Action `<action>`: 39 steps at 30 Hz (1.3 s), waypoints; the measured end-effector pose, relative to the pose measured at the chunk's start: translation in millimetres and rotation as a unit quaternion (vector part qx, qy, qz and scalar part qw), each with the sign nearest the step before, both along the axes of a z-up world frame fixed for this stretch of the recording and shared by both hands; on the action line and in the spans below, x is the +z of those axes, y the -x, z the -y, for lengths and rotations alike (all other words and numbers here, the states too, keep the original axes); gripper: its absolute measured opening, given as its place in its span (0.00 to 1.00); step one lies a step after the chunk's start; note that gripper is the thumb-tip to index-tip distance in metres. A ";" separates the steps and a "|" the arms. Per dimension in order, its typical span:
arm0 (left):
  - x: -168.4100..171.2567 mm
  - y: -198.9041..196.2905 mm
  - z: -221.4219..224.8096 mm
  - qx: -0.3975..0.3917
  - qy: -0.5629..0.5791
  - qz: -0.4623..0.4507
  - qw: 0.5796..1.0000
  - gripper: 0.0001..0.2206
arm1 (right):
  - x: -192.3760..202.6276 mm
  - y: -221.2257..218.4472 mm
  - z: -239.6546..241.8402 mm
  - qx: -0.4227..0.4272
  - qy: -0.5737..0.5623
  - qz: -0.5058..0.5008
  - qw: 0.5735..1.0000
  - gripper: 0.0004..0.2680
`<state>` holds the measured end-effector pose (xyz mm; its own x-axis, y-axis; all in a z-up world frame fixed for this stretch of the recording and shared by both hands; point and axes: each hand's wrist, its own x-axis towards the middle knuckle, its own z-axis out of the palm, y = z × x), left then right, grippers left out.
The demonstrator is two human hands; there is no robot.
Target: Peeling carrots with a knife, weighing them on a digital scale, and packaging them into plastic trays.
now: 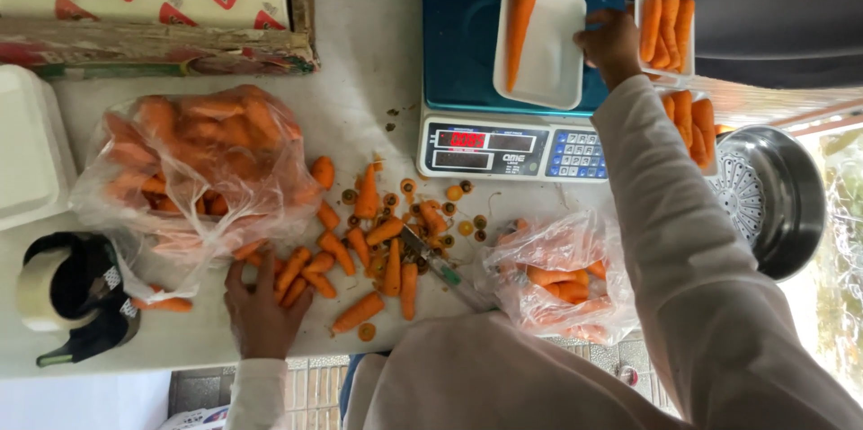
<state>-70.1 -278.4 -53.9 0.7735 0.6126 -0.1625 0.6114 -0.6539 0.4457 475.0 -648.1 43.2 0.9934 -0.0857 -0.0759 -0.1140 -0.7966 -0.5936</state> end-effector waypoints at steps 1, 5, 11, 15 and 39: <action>-2.0 0.3 -0.8 0.002 -0.001 0.000 1.000 0.42 | -0.3 -2.9 -2.3 0.002 -0.001 0.000 1.000 0.14; -11.8 -6.2 -3.1 0.029 0.028 0.008 0.999 0.41 | -30.1 -43.8 9.0 0.073 0.007 -0.002 0.997 0.15; -25.1 -7.7 -1.6 0.034 0.020 0.014 0.999 0.33 | -49.1 -67.5 14.4 0.207 0.163 0.249 0.932 0.18; -17.8 -3.8 2.9 0.055 0.036 0.111 0.992 0.30 | 33.9 30.0 -54.5 0.295 -0.003 0.412 0.862 0.16; -23.9 14.6 9.7 0.162 0.515 0.441 0.717 0.28 | -62.4 360.5 -235.4 0.520 -0.241 -0.040 0.818 0.13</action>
<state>-84.7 -288.1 -77.8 0.6976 0.6900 -0.1932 -0.1601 0.4129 0.8966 114.5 -412.8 -19.2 0.4999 0.8624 0.0796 0.4228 -0.1628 -0.8915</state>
